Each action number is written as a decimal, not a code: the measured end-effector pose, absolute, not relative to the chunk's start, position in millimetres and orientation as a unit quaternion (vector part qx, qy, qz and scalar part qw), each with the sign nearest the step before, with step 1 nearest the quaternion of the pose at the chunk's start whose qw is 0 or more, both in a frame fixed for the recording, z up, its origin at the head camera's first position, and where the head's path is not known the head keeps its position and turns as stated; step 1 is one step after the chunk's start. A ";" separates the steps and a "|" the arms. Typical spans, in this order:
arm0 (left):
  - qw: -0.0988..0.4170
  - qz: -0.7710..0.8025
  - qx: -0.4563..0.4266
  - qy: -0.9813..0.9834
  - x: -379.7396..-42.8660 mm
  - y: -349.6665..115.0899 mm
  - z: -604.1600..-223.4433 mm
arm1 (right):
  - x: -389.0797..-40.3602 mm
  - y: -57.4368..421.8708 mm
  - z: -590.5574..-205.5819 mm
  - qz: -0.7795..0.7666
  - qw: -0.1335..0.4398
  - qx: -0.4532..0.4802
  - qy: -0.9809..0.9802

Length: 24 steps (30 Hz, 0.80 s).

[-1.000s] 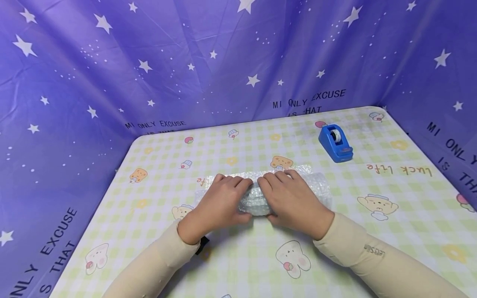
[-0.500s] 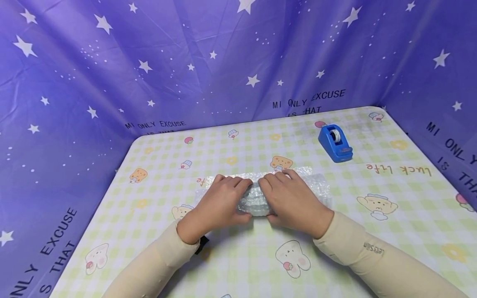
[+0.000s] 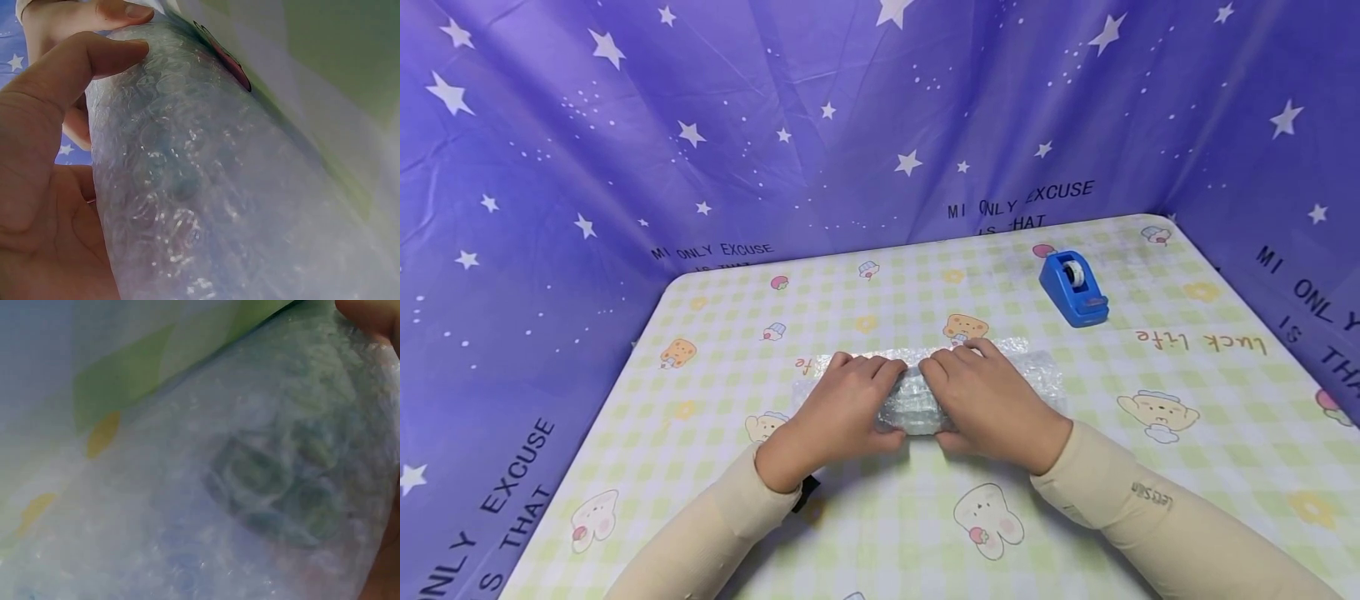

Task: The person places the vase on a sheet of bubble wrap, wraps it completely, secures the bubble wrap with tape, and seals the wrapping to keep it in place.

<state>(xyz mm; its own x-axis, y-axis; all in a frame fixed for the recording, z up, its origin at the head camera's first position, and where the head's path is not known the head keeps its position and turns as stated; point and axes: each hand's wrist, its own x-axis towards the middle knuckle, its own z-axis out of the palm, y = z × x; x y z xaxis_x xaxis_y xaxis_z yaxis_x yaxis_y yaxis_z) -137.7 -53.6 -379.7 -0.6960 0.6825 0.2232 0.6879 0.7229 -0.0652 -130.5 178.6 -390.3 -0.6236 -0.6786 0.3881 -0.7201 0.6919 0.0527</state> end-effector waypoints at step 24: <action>0.123 0.059 -0.361 -0.922 -130.2 -47.7 -383.1 | -134.1 183.9 -389.6 0.084 0.167 0.399 -0.897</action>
<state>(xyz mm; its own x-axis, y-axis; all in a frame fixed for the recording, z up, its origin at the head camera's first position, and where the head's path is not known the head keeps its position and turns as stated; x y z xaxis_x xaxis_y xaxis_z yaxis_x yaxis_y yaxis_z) -130.2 -47.7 -383.1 -0.7088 0.6812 0.1833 0.6520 0.7318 -0.1983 -134.1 183.9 -389.6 -0.6251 -0.6890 0.3668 -0.7451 0.6668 -0.0175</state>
